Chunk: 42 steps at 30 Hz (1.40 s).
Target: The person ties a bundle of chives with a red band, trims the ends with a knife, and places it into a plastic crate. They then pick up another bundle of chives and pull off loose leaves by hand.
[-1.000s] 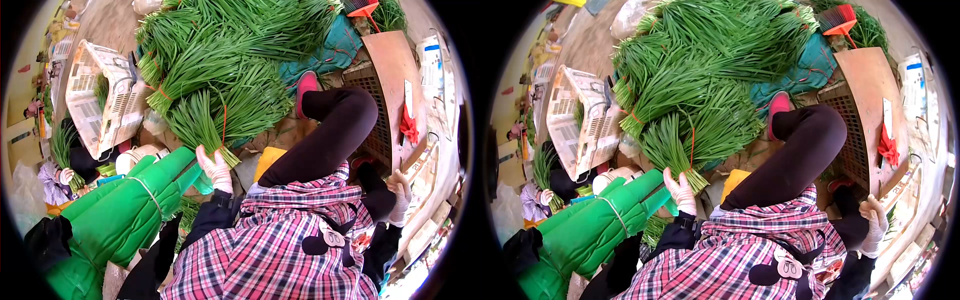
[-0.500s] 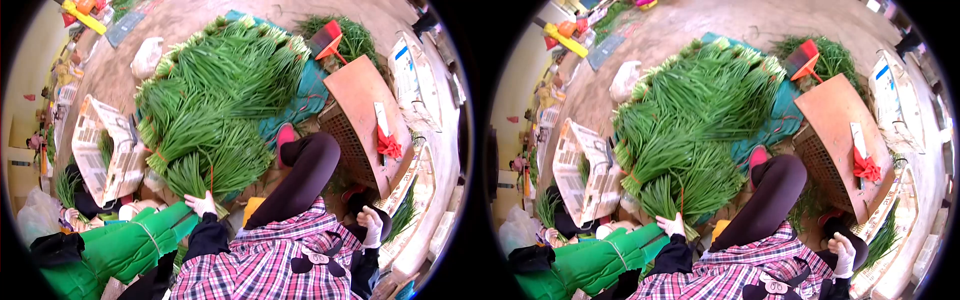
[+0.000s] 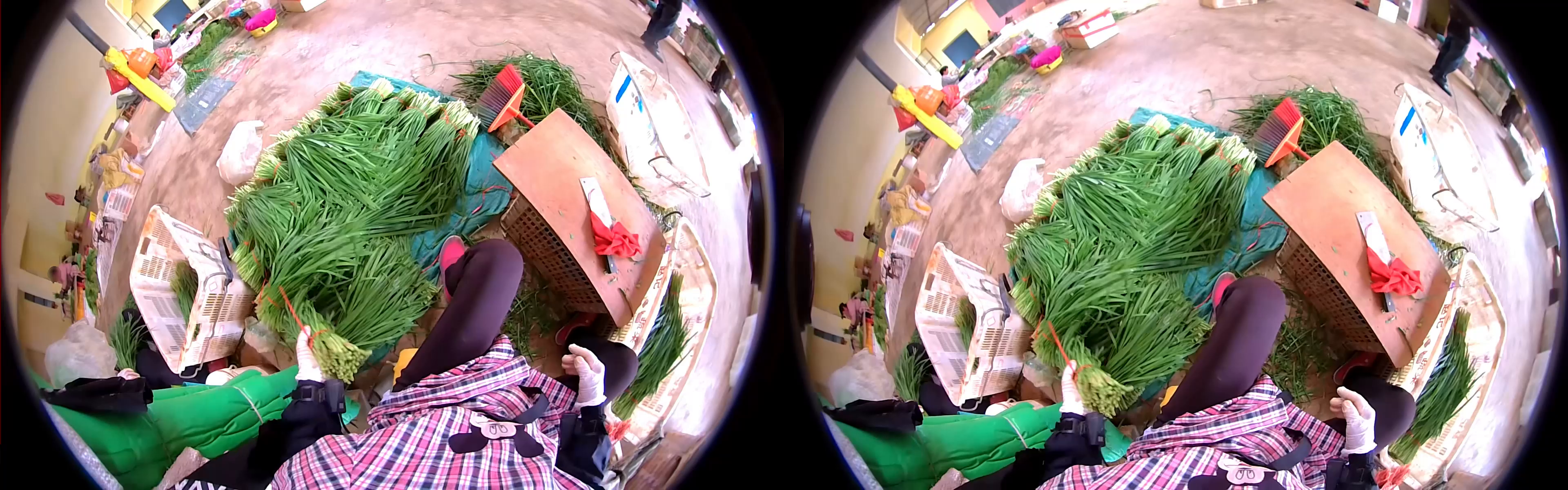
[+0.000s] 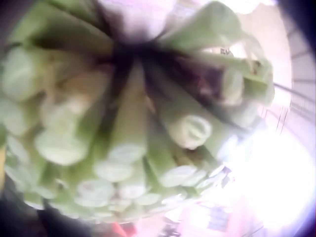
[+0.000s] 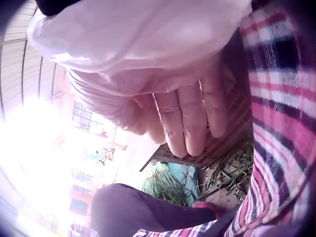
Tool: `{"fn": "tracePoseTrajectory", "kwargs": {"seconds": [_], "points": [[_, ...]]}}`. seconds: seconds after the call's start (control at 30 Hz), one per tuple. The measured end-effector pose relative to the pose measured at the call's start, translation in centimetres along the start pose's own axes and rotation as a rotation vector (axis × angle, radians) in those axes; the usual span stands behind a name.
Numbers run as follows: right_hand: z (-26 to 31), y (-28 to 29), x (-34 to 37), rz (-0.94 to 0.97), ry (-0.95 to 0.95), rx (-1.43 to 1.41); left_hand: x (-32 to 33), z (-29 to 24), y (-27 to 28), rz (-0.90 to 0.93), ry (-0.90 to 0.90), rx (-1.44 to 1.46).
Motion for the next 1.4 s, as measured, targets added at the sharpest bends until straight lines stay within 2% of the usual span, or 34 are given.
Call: {"fn": "tracePoseTrajectory", "kwargs": {"seconds": [0.03, 0.1, 0.17, 0.23, 0.3, 0.33, 0.37, 0.43, 0.47, 0.53, 0.57, 0.6, 0.63, 0.67, 0.7, 0.73, 0.77, 0.8, 0.83, 0.9, 0.93, 0.97, 1.03, 1.07, 1.17, 1.2, 1.3, 1.33, 1.37, 1.4], "points": [[-0.2, -0.1, -0.1, 0.009, 0.011, -0.001, 0.7, -0.6, -1.1, 0.102, 0.034, 0.040], [-0.3, -0.7, 0.2, 0.039, 0.002, -0.018, 5.5, -0.8, -6.9, 0.305, 0.060, 0.333], [0.0, -2.0, 0.1, 0.102, 0.008, -0.031, 8.9, -1.1, -11.5, 0.411, 0.198, 0.443], [1.3, -3.9, 0.0, 0.188, 0.034, -0.044, 13.9, -0.7, -17.9, 0.604, 0.382, 0.480], [3.9, -6.8, 0.1, 0.296, -0.049, -0.111, 16.6, -0.8, -22.9, 0.694, 0.249, 0.214], [6.3, -8.5, -0.1, 0.395, 0.076, -0.115, 17.2, -0.8, -25.3, 0.762, 0.116, 0.103], [6.4, -10.1, -0.9, 0.451, 0.074, -0.222, 18.0, -0.7, -27.9, 0.867, 0.005, 0.014], [11.7, -13.0, -0.4, 0.541, 0.131, -0.327, 20.1, 0.7, -32.6, 0.911, -0.198, -0.247], [13.2, -14.6, -1.2, 0.616, 0.230, -0.408, 21.2, 2.1, -34.8, 0.975, -0.211, -0.289], [17.3, -15.6, -1.7, 0.649, 0.269, -0.471, 22.3, 5.4, -38.1, 1.067, -0.243, -0.395], [18.9, -15.4, -2.5, 0.631, 0.350, -0.451, 22.1, 7.4, -39.4, 1.117, -0.263, -0.457], [19.9, -15.0, -3.6, 0.585, 0.404, -0.497, 20.0, 9.5, -39.7, 1.087, -0.289, -0.461], [20.3, -14.7, -4.7, 0.587, 0.391, -0.757, 17.5, 11.4, -39.6, 1.112, -0.296, -0.407], [21.4, -13.6, -5.2, 0.522, 0.486, -0.789, 14.8, 13.5, -39.3, 1.032, -0.344, -0.532], [22.0, -12.1, -5.5, 0.458, 0.576, -0.812, 14.9, 15.7, -40.2, 1.060, -0.375, -0.589], [21.0, -10.9, -6.1, 0.381, 0.517, -0.803, 15.4, 17.9, -41.1, 1.089, -0.408, -0.644], [19.7, -9.8, -6.7, 0.313, 0.455, -0.792, 16.9, 20.0, -42.5, 1.228, -0.418, -0.623], [18.5, -8.5, -6.8, 0.252, 0.477, -0.835, 15.4, 21.2, -42.6, 1.177, -0.401, -0.670], [17.5, -7.6, -6.8, 0.225, 0.455, -0.829, 15.3, 22.4, -43.6, 1.266, -0.435, -0.668], [15.1, -6.3, -7.4, 0.095, 0.517, -0.770, 15.7, 24.5, -44.2, 1.370, -0.278, -0.569], [13.8, -6.2, -7.8, 0.095, 0.484, -0.727, 15.5, 24.9, -44.0, 1.338, -0.299, -0.613], [12.9, -5.8, -8.1, 0.047, 0.519, -0.691, 14.4, 25.6, -43.9, 1.269, -0.323, -0.688], [11.9, -5.6, -8.7, -0.039, 0.584, -0.620, 13.2, 25.9, -43.6, 1.309, -0.345, -0.685], [11.5, -5.6, -9.0, -0.084, 0.641, -0.526, 11.9, 25.7, -43.0, 1.242, -0.376, -0.693], [11.1, -6.6, -9.4, -0.054, 0.606, -0.553, 12.1, 25.3, -42.7, 1.111, -0.229, -0.498], [11.0, -6.9, -9.4, -0.061, 0.622, -0.486, 11.0, 25.1, -42.5, 1.048, -0.229, -0.584], [8.6, -8.0, -10.5, -0.172, 0.510, -0.328, 8.9, 25.4, -41.6, 0.942, -0.107, -0.615], [8.5, -8.2, -10.5, -0.178, 0.459, -0.379, 9.0, 25.0, -42.1, 0.945, -0.182, -0.586], [8.1, -8.1, -10.3, -0.177, 0.394, -0.335, 5.8, 25.5, -41.8, 0.935, -0.090, -0.531], [6.8, -8.9, -11.1, -0.151, 0.393, -0.450, 6.2, 25.7, -41.9, 0.917, -0.013, -0.487]]}}
Point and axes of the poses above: each hand's wrist, its own x-axis away from the middle knuckle, its own y-axis out of the back of the hand, z = x × y, the point moved 9 cm from there along -x, towards the middle knuckle, and after that the axes turned 7 degrees about -z, right-handed, at the moved point
